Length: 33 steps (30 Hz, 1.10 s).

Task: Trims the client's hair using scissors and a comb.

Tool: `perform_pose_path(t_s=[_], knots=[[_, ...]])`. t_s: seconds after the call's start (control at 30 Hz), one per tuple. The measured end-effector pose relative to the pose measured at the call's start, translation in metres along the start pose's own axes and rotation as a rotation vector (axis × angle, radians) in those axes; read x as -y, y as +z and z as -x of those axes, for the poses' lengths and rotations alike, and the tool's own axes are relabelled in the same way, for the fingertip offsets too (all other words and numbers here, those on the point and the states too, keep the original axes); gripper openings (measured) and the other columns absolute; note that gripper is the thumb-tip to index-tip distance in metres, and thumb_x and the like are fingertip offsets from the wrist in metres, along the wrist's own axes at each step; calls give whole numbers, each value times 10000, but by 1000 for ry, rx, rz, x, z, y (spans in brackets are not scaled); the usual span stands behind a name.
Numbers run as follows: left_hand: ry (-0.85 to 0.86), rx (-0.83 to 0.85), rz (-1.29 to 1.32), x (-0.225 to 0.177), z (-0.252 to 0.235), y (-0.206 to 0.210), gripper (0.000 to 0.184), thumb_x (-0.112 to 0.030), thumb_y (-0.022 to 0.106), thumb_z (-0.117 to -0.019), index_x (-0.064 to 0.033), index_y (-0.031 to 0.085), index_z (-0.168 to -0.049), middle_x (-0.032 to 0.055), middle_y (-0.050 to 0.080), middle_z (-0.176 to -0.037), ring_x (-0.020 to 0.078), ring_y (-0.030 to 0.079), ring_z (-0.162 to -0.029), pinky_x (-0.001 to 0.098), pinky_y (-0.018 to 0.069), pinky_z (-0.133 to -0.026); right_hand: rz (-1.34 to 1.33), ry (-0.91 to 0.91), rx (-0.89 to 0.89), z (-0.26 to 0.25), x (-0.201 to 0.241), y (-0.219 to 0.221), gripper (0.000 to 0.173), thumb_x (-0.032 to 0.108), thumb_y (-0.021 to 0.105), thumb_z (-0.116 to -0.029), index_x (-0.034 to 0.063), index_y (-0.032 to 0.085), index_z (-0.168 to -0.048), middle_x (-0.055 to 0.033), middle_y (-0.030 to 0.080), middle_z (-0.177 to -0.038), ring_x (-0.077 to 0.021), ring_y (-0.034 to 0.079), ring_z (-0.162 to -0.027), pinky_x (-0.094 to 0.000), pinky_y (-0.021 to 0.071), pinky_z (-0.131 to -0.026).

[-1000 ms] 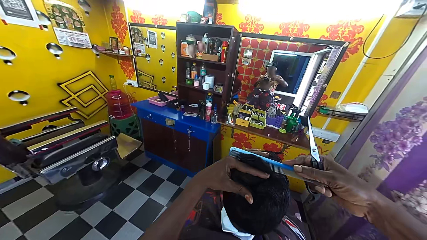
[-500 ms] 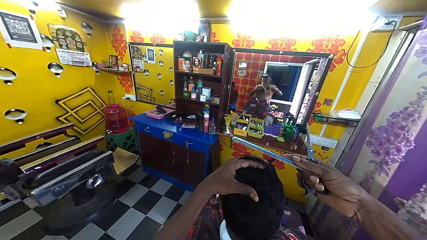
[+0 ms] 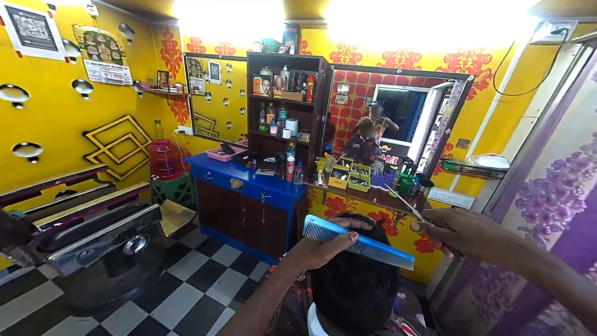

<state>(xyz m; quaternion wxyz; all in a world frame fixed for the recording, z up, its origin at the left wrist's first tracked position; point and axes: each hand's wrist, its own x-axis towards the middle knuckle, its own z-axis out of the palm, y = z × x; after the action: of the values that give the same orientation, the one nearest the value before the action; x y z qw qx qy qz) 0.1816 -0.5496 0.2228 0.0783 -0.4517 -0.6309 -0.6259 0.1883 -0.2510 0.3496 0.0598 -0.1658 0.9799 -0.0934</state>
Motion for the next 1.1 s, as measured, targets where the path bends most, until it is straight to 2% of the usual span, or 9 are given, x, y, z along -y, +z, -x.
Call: perform_pose_path(t_s=[0.1, 0.2, 0.37, 0.5, 0.57, 0.7, 0.9, 1.03, 1.1], knots=[[10, -15, -28, -2, 0, 1, 356, -222, 522, -1038, 22, 672, -1250, 121, 680, -1280, 155, 619, -1225, 348, 483, -1081, -308, -104, 421, -12, -17, -19, 436, 208, 759, -922, 57, 576, -1289, -73, 663, -948, -149, 651, -763, -313, 563, -696], [18, -21, -30, -2, 0, 2, 354, -217, 526, -1036, 23, 672, -1249, 123, 675, -1290, 163, 612, -1236, 353, 479, -1084, -361, -246, 518, -15, -19, -25, 414, -19, 790, -800, 48, 637, -1179, -69, 699, -973, -123, 658, -753, -263, 549, -657], [3, -30, -55, -5, -1, 4, 352, -217, 522, -1028, 18, 674, -1242, 113, 674, -1283, 142, 608, -1227, 332, 475, -1078, 84, -237, 383, -17, 1, -34, 337, 84, 839, -830, 49, 684, -1127, -58, 632, -846, -126, 555, -660, -310, 479, -641], [-14, -47, -60, -5, 0, 4, 343, -217, 530, -1023, 0, 683, -1240, 95, 675, -1283, 129, 612, -1215, 322, 482, -1065, 298, -259, 279, -23, 9, -29, 207, 23, 755, -890, 84, 700, -1080, -62, 673, -907, -181, 635, -788, -382, 526, -739], [-16, -59, -58, -6, 0, 4, 331, -217, 540, -1024, -9, 687, -1236, 81, 680, -1272, 113, 618, -1195, 307, 490, -1052, 394, -282, 246, -25, 9, -27, 308, 54, 737, -899, 137, 684, -1191, -55, 697, -1000, -219, 661, -879, -448, 534, -803], [-21, -60, -36, -7, 0, 5, 332, -212, 550, -1022, -4, 680, -1246, 85, 679, -1267, 111, 623, -1182, 305, 496, -1048, 429, -321, 332, -21, 21, -24, 620, 334, 834, -861, 108, 558, -1368, -61, 673, -1101, -245, 642, -1039, -533, 498, -926], [-20, -82, -47, -8, 1, 6, 313, -199, 577, -1010, 6, 690, -1219, 67, 691, -1251, 60, 627, -1161, 268, 499, -1040, 441, -369, 314, -25, 37, -23, 385, 287, 800, -897, 121, 605, -1185, -15, 647, -948, -195, 636, -891, -464, 515, -810], [-13, -60, -79, -7, 0, 6, 338, -220, 560, -1019, 1, 684, -1242, 77, 686, -1261, 86, 619, -1179, 290, 488, -1049, 561, -325, 288, -24, 47, -29, 390, 160, 707, -954, 158, 601, -1330, -64, 683, -1090, -250, 658, -983, -485, 522, -852], [15, -34, -87, -5, -1, 4, 359, -232, 541, -1027, 9, 674, -1257, 99, 673, -1288, 127, 604, -1223, 328, 473, -1078, 582, -302, 279, -24, 44, -35, 417, 70, 686, -938, 178, 618, -1335, -81, 696, -1063, -270, 670, -957, -497, 530, -832]])
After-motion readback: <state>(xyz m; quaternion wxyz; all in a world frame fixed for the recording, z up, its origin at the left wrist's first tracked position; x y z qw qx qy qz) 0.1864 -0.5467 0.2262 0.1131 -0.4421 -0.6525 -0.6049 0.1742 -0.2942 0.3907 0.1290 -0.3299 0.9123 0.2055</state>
